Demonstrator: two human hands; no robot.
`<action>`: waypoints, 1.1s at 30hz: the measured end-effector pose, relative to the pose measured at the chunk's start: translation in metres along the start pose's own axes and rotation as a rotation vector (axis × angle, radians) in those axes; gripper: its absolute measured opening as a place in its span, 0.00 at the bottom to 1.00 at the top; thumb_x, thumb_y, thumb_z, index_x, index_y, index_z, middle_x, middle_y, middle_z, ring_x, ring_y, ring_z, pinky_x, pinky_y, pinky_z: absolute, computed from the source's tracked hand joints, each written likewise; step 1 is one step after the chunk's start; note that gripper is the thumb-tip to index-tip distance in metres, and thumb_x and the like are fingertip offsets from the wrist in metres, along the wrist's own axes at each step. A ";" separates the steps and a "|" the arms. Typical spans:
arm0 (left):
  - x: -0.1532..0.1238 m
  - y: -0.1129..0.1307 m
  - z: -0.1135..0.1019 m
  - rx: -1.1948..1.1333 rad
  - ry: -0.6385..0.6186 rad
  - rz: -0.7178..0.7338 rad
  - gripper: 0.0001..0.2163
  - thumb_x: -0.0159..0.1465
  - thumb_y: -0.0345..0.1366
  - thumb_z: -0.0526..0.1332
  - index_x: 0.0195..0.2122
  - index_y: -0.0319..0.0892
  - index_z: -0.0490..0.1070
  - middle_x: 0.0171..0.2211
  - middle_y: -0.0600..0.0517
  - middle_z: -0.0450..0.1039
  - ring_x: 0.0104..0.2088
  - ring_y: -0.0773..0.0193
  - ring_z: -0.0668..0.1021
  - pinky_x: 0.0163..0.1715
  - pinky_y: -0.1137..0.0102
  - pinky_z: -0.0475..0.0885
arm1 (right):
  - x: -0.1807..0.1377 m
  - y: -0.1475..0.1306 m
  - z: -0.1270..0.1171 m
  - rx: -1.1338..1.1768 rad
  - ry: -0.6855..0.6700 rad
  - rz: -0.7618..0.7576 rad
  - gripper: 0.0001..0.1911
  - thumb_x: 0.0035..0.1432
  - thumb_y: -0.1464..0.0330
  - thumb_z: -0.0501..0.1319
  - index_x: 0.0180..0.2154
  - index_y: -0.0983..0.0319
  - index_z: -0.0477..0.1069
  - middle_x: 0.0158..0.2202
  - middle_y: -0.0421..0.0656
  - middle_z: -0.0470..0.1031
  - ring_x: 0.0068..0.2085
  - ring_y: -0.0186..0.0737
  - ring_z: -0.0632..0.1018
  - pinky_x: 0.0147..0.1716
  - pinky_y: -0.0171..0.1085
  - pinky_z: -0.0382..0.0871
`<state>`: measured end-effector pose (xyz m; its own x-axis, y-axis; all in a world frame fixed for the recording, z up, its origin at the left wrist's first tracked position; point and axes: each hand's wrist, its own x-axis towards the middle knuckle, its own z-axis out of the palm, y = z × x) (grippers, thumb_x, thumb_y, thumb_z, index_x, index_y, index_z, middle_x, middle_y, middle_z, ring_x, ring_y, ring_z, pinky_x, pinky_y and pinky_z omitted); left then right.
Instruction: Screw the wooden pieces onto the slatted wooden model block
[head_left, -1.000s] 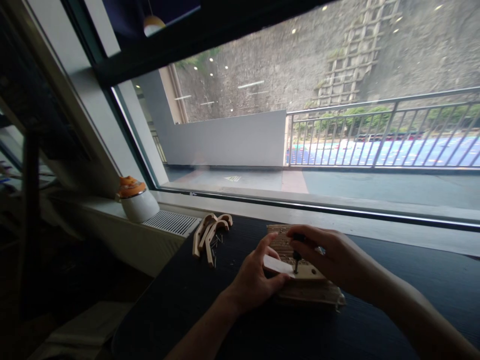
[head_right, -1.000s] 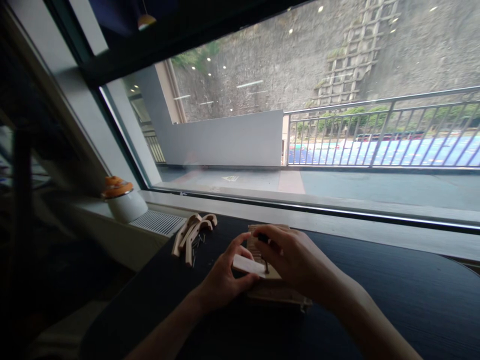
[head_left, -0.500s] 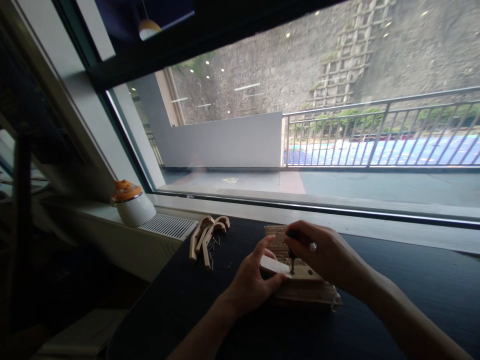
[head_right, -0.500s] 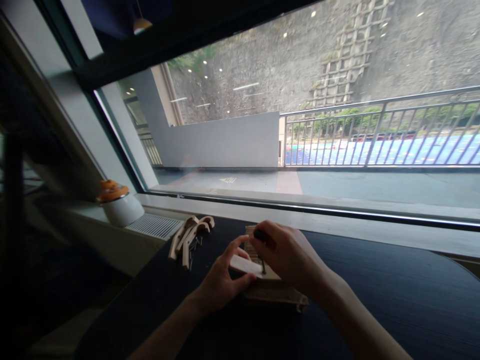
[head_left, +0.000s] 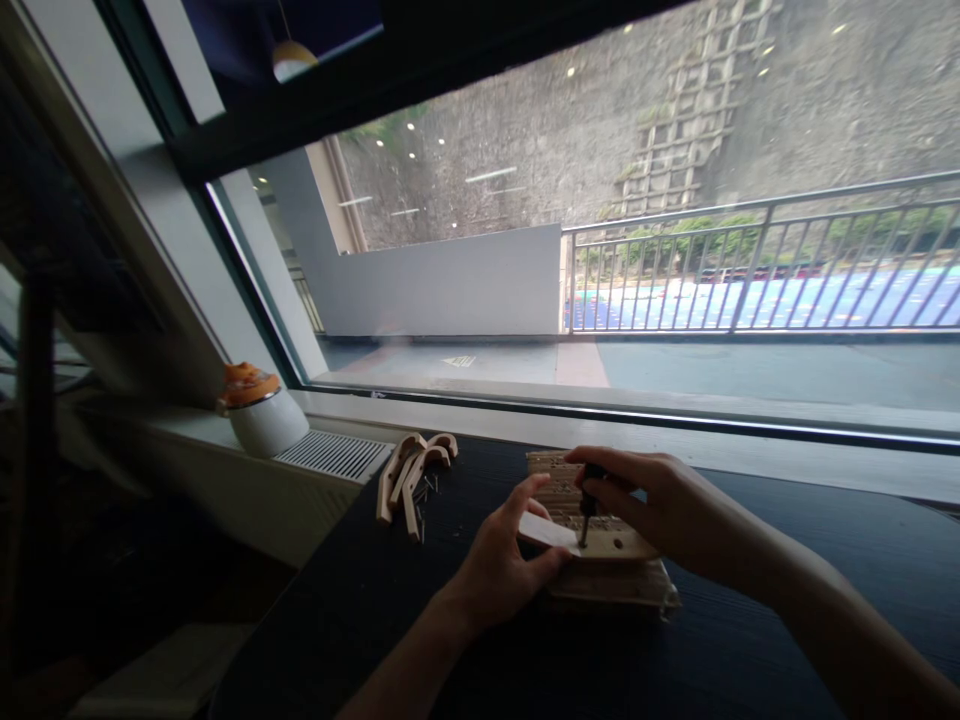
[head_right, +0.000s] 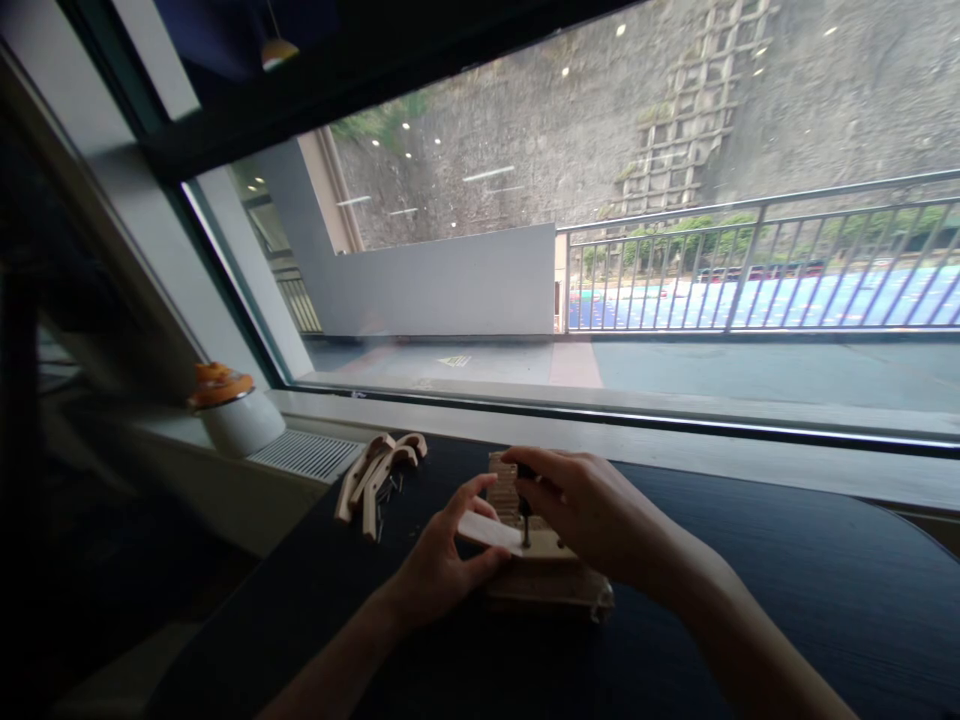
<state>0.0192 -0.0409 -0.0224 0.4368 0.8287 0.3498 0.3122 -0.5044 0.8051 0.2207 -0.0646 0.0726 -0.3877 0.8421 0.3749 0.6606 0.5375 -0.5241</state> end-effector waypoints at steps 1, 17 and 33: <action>0.000 0.000 0.000 -0.001 -0.001 -0.001 0.31 0.56 0.35 0.65 0.59 0.50 0.53 0.40 0.55 0.68 0.37 0.67 0.74 0.43 0.70 0.68 | 0.001 0.001 0.001 0.003 0.011 0.017 0.16 0.61 0.63 0.53 0.49 0.57 0.71 0.37 0.42 0.79 0.33 0.37 0.77 0.30 0.33 0.69; 0.001 0.003 -0.001 -0.016 -0.010 -0.020 0.30 0.56 0.34 0.64 0.58 0.49 0.55 0.39 0.54 0.68 0.36 0.66 0.74 0.42 0.69 0.69 | 0.008 0.006 0.021 -0.165 0.196 0.145 0.14 0.58 0.56 0.55 0.29 0.59 0.64 0.19 0.36 0.68 0.20 0.33 0.66 0.19 0.33 0.56; 0.000 0.004 -0.001 0.002 0.001 -0.013 0.30 0.56 0.35 0.64 0.58 0.49 0.55 0.39 0.54 0.69 0.36 0.66 0.74 0.43 0.69 0.69 | 0.001 -0.001 0.002 0.024 0.043 0.012 0.14 0.60 0.63 0.55 0.46 0.58 0.73 0.40 0.43 0.78 0.35 0.39 0.77 0.34 0.35 0.69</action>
<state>0.0196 -0.0423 -0.0190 0.4315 0.8356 0.3400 0.3191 -0.4939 0.8088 0.2184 -0.0643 0.0717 -0.3513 0.8461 0.4009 0.6495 0.5286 -0.5466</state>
